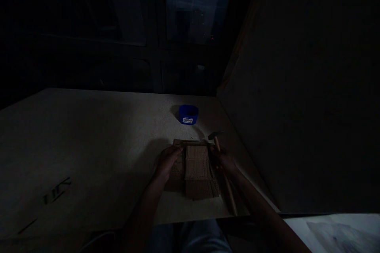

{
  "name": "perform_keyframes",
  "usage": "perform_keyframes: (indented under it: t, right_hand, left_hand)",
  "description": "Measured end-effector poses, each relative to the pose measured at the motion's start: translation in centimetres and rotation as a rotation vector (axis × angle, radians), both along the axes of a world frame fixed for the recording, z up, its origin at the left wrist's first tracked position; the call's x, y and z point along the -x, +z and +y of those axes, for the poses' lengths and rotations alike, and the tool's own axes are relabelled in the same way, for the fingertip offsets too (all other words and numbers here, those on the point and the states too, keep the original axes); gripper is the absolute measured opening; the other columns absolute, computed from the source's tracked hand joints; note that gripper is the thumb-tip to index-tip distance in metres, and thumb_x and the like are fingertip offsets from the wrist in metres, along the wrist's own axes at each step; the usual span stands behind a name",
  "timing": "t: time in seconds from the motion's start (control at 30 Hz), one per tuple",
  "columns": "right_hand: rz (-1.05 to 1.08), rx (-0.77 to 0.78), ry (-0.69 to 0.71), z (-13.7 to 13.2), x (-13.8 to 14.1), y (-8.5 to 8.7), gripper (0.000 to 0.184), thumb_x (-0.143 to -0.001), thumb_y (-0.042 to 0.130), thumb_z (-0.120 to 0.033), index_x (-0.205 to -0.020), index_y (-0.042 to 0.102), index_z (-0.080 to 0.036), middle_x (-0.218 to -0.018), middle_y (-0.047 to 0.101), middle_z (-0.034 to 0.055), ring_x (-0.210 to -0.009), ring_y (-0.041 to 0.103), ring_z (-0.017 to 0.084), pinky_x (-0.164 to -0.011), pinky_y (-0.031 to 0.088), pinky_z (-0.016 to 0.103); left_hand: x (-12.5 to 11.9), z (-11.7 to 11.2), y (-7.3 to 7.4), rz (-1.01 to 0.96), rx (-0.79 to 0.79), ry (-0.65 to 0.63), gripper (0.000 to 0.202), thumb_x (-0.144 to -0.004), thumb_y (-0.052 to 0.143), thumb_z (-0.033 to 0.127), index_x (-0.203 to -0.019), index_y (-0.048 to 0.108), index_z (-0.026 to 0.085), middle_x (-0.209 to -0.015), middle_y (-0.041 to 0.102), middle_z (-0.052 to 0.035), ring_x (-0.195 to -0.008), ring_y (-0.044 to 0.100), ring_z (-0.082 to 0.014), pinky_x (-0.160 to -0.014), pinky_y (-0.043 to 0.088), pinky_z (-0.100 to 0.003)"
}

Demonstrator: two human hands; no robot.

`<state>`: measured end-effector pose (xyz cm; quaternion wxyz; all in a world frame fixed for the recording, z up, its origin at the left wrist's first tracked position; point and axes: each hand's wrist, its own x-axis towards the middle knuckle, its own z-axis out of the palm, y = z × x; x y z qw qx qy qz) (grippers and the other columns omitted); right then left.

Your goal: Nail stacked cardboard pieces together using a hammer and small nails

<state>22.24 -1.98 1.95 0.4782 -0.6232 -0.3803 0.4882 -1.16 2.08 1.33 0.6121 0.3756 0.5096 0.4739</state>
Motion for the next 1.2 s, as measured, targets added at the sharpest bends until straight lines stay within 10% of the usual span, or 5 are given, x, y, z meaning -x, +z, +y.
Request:
perform_keyframes:
  t: [0.43,0.63,0.83,1.2]
  right_hand:
    - [0.026,-0.010,-0.036,0.4,0.4,-0.5,0.049,-0.061,0.075,-0.057,-0.087,0.057,-0.019,-0.046,0.046,-0.0097,-0.031,0.033,0.008,-0.032,0.026,0.023]
    - [0.026,-0.051,-0.140,-1.0,0.1,1.1,0.050,-0.065,0.073,-0.062,-0.086,0.058,-0.020,-0.054,0.045,-0.0082,-0.039,0.034,0.007,-0.037,0.028,0.023]
    - [-0.049,-0.013,-0.140,-4.6,0.0,3.0,0.052,-0.069,0.072,-0.064,-0.093,0.061,-0.019,-0.069,0.053,-0.0035,-0.042,0.036,0.007,-0.038,0.030,0.022]
    - [-0.134,-0.026,0.155,-8.9,1.8,-0.3,0.054,-0.089,0.057,-0.064,-0.111,0.067,-0.016,-0.093,0.070,0.0078,-0.075,0.061,0.020,-0.057,0.044,0.025]
  left_hand:
    - [-1.4,3.1,1.5,0.044,0.057,-0.167,0.046,-0.049,0.085,0.048,-0.080,0.073,0.016,-0.098,0.076,-0.0115,-0.103,0.068,-0.0299,-0.083,0.052,-0.037]
    - [-1.0,2.3,1.7,0.150,-0.137,-0.048,0.037,-0.062,0.076,0.049,-0.080,0.074,0.017,-0.089,0.077,-0.0095,-0.093,0.070,-0.0269,-0.084,0.052,-0.037]
    - [-3.4,1.1,2.6,0.324,-0.396,-0.194,0.022,-0.075,0.069,0.038,-0.085,0.077,0.021,-0.093,0.078,-0.0076,-0.091,0.071,-0.0256,-0.086,0.052,-0.036]
    - [-6.0,1.3,-1.5,0.433,-0.397,-0.247,0.017,-0.083,0.062,0.029,-0.090,0.076,0.023,-0.094,0.079,-0.0061,-0.091,0.072,-0.0264,-0.088,0.052,-0.038]
